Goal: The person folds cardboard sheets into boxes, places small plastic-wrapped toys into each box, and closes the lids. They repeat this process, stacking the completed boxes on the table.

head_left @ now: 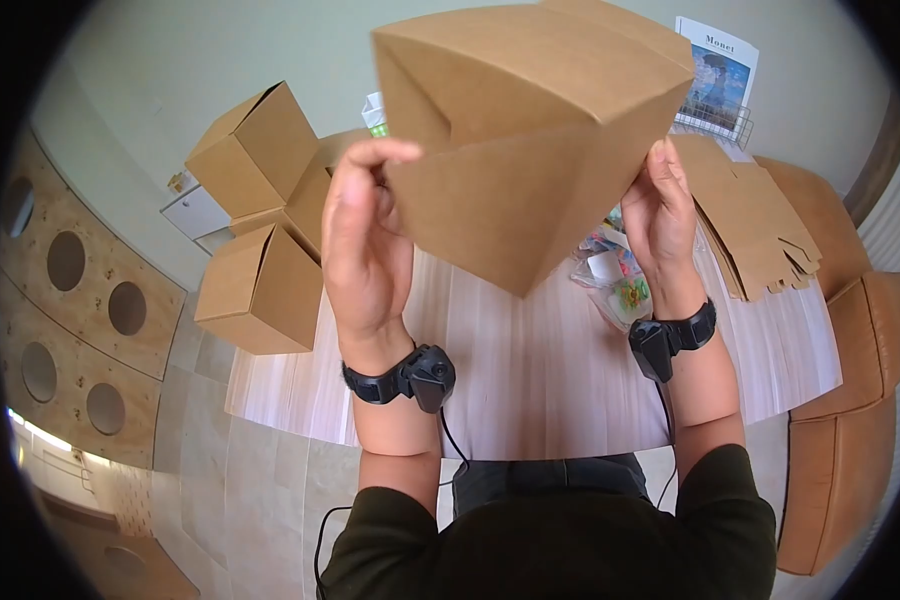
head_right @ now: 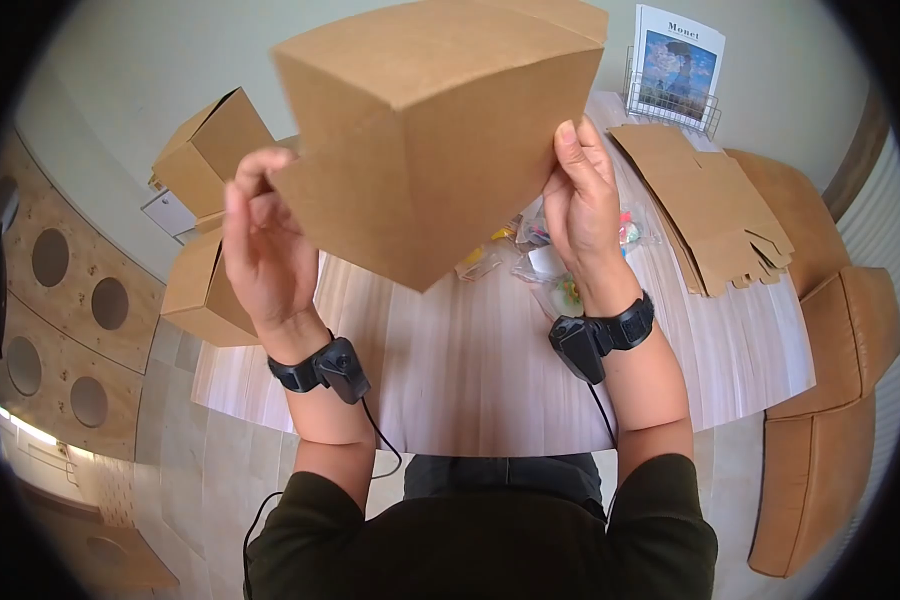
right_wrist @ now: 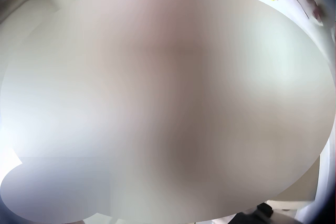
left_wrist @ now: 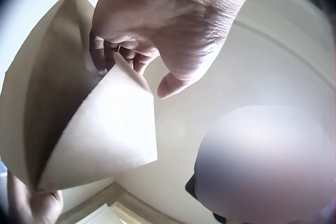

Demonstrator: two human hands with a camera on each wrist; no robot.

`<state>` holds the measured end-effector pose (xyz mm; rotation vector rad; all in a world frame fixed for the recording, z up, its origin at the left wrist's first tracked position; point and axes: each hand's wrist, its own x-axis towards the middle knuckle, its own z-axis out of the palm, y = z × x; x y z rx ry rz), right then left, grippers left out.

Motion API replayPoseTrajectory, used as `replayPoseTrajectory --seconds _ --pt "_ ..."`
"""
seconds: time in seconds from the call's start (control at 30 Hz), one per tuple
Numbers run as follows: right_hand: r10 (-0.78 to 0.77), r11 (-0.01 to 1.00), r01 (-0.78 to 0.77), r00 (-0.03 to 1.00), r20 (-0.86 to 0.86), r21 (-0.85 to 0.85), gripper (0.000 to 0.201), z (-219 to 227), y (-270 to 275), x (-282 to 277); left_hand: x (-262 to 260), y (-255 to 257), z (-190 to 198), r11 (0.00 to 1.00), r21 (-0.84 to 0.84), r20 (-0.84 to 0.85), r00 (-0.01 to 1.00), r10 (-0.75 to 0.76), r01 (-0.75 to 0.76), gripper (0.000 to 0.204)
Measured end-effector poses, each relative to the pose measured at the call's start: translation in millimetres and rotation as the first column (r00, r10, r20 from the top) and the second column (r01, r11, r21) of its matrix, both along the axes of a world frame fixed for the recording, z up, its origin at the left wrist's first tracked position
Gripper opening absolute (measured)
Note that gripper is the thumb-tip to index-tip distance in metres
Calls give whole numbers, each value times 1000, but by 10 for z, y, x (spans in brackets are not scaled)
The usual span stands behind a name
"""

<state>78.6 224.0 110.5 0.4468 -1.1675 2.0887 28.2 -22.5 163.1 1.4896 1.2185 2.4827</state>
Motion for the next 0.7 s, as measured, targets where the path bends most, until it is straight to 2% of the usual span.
replayPoseTrajectory --seconds 0.03,0.07,0.13,0.17,0.2,0.27,0.3,0.33,0.37,0.4,0.5,0.63,0.7 --pt "-45 999 45 999 6 -11 39 -18 29 -34 -64 -23 -24 993 62 -34 994 -103 105 44" --pt "-35 998 36 999 13 -48 39 -36 69 -68 -135 -38 -9 963 8 -202 944 -262 269 50" --pt "-22 992 25 999 27 -124 38 -81 152 -115 -37 -42 -75 972 -72 -143 962 -231 223 52" --pt "9 990 -7 1000 17 -140 38 -103 182 -116 18 -27 -107 969 -123 -134 964 -228 212 45" --pt "41 987 -40 999 6 -154 38 -117 211 -118 62 -9 -92 975 -177 -147 975 -165 138 39" --pt "69 986 -70 998 -15 -152 40 -90 220 -98 137 40 -48 967 -229 -224 973 60 -112 31" --pt "65 988 -68 998 -26 -138 41 -77 202 -81 121 112 -42 927 -194 -304 918 253 -320 34" --pt "62 990 -66 997 -36 -126 43 -55 174 -58 105 183 -36 840 -156 -361 822 441 -519 41" --pt "50 994 -54 998 -43 -100 45 -35 148 -32 80 249 -33 665 -86 -450 624 638 -742 50" --pt "38 996 -41 998 -50 -74 47 -11 121 -4 49 291 -33 437 9 -514 371 773 -899 60" --pt "36 999 -36 997 -73 4 52 48 65 82 -106 328 -91 677 -73 -400 643 653 -733 83" --pt "39 995 -31 996 -84 99 55 96 -15 199 -25 275 -21 665 -59 -353 639 684 -745 88" --pt "27 990 -9 991 -129 140 48 147 -95 284 -90 189 -25 596 -86 -385 579 719 -798 82"
